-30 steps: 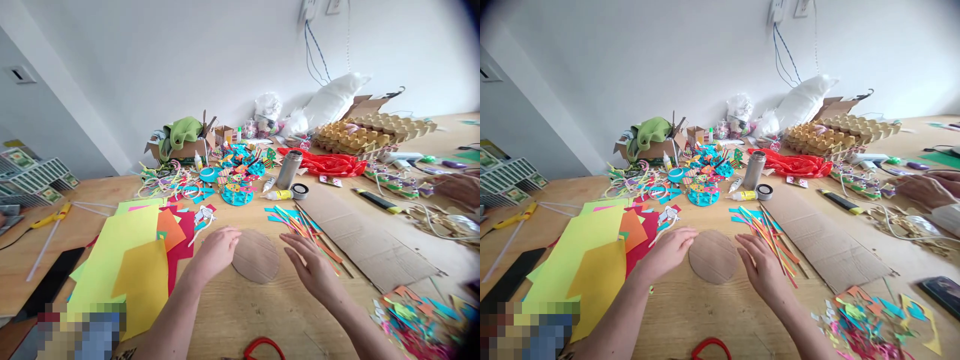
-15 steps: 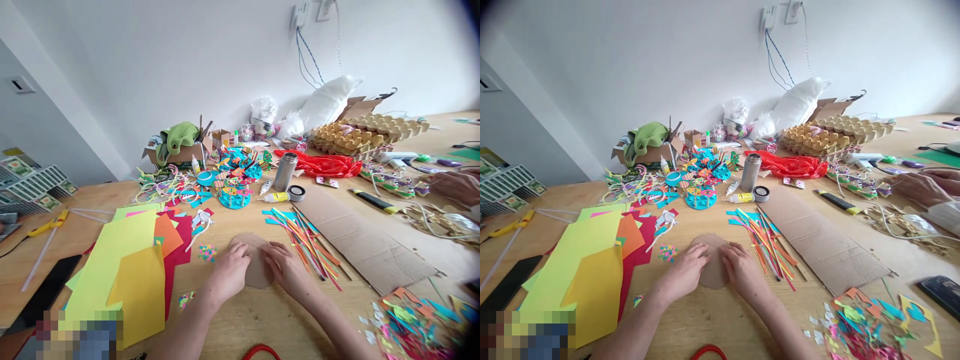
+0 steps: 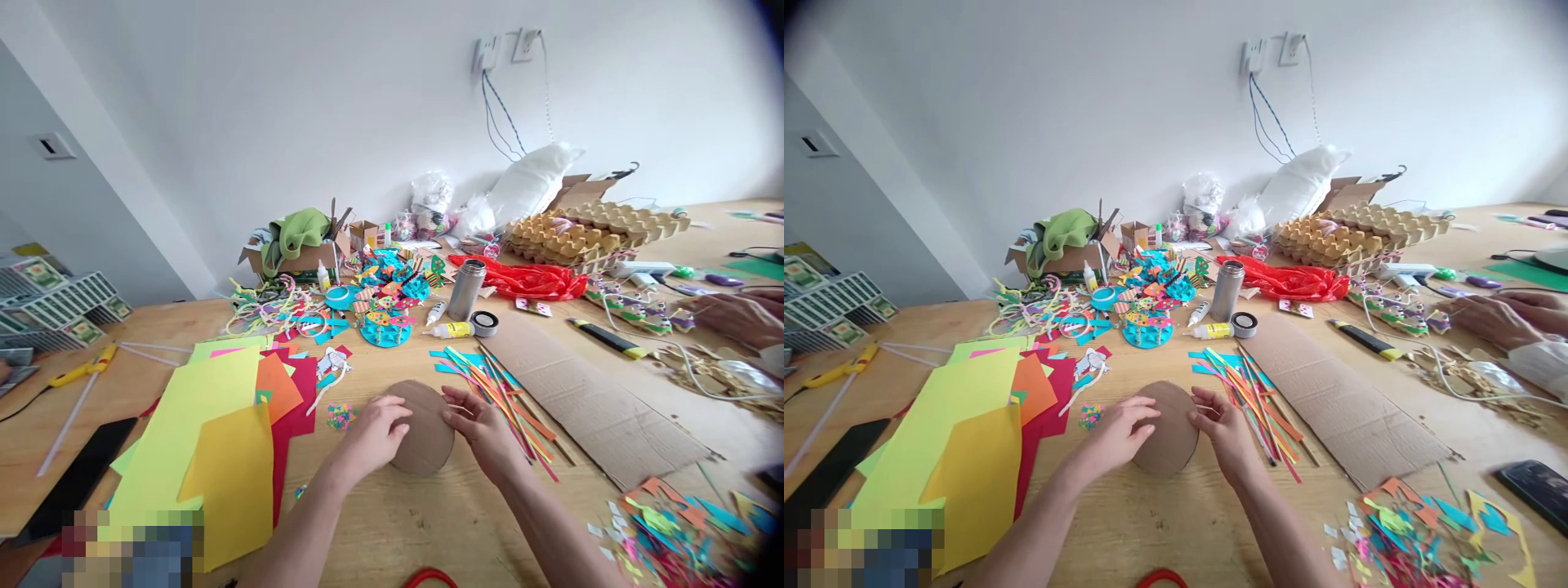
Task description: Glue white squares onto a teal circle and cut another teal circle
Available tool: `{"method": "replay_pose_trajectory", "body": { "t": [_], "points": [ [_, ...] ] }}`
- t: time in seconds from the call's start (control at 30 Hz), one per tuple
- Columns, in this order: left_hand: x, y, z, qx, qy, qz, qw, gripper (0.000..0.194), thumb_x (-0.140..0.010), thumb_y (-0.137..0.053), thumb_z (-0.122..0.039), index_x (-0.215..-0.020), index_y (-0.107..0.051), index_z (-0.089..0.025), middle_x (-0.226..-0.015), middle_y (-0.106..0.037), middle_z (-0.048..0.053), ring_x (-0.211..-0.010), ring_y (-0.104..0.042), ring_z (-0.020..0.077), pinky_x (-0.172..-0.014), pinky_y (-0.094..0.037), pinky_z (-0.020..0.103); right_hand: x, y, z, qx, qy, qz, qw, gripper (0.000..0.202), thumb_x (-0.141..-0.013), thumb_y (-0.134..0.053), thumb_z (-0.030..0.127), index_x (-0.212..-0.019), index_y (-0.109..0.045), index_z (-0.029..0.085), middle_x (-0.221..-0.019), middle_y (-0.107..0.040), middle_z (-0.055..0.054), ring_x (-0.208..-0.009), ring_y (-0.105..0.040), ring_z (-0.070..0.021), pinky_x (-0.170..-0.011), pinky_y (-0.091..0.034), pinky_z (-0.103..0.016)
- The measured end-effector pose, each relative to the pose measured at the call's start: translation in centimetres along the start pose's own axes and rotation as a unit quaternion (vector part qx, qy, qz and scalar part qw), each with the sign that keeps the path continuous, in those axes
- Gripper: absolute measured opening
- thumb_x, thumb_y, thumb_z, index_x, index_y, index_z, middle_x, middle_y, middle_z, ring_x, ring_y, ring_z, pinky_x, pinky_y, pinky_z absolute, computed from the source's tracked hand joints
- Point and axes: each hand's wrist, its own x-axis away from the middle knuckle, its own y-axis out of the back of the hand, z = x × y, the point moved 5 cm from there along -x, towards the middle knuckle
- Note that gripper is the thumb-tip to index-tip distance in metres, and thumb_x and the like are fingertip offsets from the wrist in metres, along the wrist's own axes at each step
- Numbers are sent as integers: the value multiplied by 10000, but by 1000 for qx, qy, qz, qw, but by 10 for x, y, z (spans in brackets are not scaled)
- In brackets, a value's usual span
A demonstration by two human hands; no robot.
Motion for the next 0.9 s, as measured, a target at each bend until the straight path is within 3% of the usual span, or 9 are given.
{"method": "replay_pose_trajectory", "body": {
  "t": [0.1, 0.17, 0.27, 0.33, 0.47, 0.57, 0.67, 0.77, 0.9],
  "points": [
    [-2, 24, 10, 118, 57, -137, 982, 319, -816, -603, -229, -1129, -654, -203, -1224, -624, 110, -1109, -584, 242, -954, -460, 385, 9, -4, 24, -7, 87, -34, 996, 410, -648, -776, 343, -1009, -663, 188, -882, -691, -65, -816, -648, -213, -738, -522, -354],
    [-2, 35, 24, 263, 147, -193, 934, 389, -828, -618, -386, -1167, -605, -197, -1173, -636, 131, -978, -643, 241, -790, -531, 357, 24, -9, 47, 71, 213, -52, 973, 251, -772, -684, 285, -1013, -658, 223, -894, -673, -61, -840, -637, -207, -746, -522, -352],
    [-3, 29, 35, 510, 243, -135, 814, 527, -785, -645, -524, -1174, -563, -178, -1011, -679, 121, -761, -683, 211, -618, -539, 315, 57, -28, 69, 238, 420, 35, 875, 285, -864, -529, 104, -1061, -652, 269, -940, -656, -66, -919, -622, -203, -805, -518, -359],
    [-3, 26, 37, 582, 256, -124, 762, 608, -699, -769, -389, -1214, -535, -165, -912, -694, 85, -696, -674, 176, -599, -525, 274, 75, -40, 66, 318, 486, 129, 803, 422, -866, -461, 28, -1166, -614, 283, -959, -661, -66, -962, -617, -198, -839, -520, -358],
    [-3, 29, 42, 574, 226, -176, 767, 890, -561, -827, -164, -1355, -427, -130, -797, -703, 48, -647, -650, 146, -583, -494, 229, 85, -43, 52, 397, 507, 153, 750, 479, -867, -439, 21, -1249, -566, 280, -983, -663, -65, -1077, -587, -218, -895, -515, -380],
    [-4, 31, 40, 565, 202, -182, 779, 918, -558, -828, -210, -1369, -409, -111, -822, -714, 72, -666, -654, 159, -594, -495, 241, 73, -30, 54, 366, 472, 43, 801, 447, -867, -462, 76, -1254, -558, 280, -1117, -611, -93, -1193, -515, -259, -983, -451, -467],
    [-3, 33, 36, 559, 190, -187, 785, 913, -552, -835, -247, -1351, -416, -113, -858, -721, 84, -706, -663, 177, -613, -498, 256, 50, -11, 54, 245, 349, -59, 903, 391, -871, -548, 236, -1261, -533, 260, -1222, -569, -119, -1175, -524, -280, -965, -449, -488],
    [-3, 32, 30, 556, 174, -172, 795, 847, -558, -840, -265, -1299, -457, -114, -863, -726, 91, -711, -664, 185, -621, -497, 267, 26, -7, 38, 90, 147, -5, 985, 386, -842, -607, 414, -1176, -588, 220, -1067, -654, -104, -963, -620, -248, -826, -517, -409],
    [-3, 30, 26, 552, 166, -151, 803, 663, -562, -847, -283, -1148, -579, -126, -860, -727, 93, -718, -666, 188, -633, -498, 272, 16, -13, 19, -20, -6, 62, 998, 358, -746, -685, 528, -831, -690, 180, -690, -632, -17, -624, -559, -158, -631, -488, -299]
  ]
}}
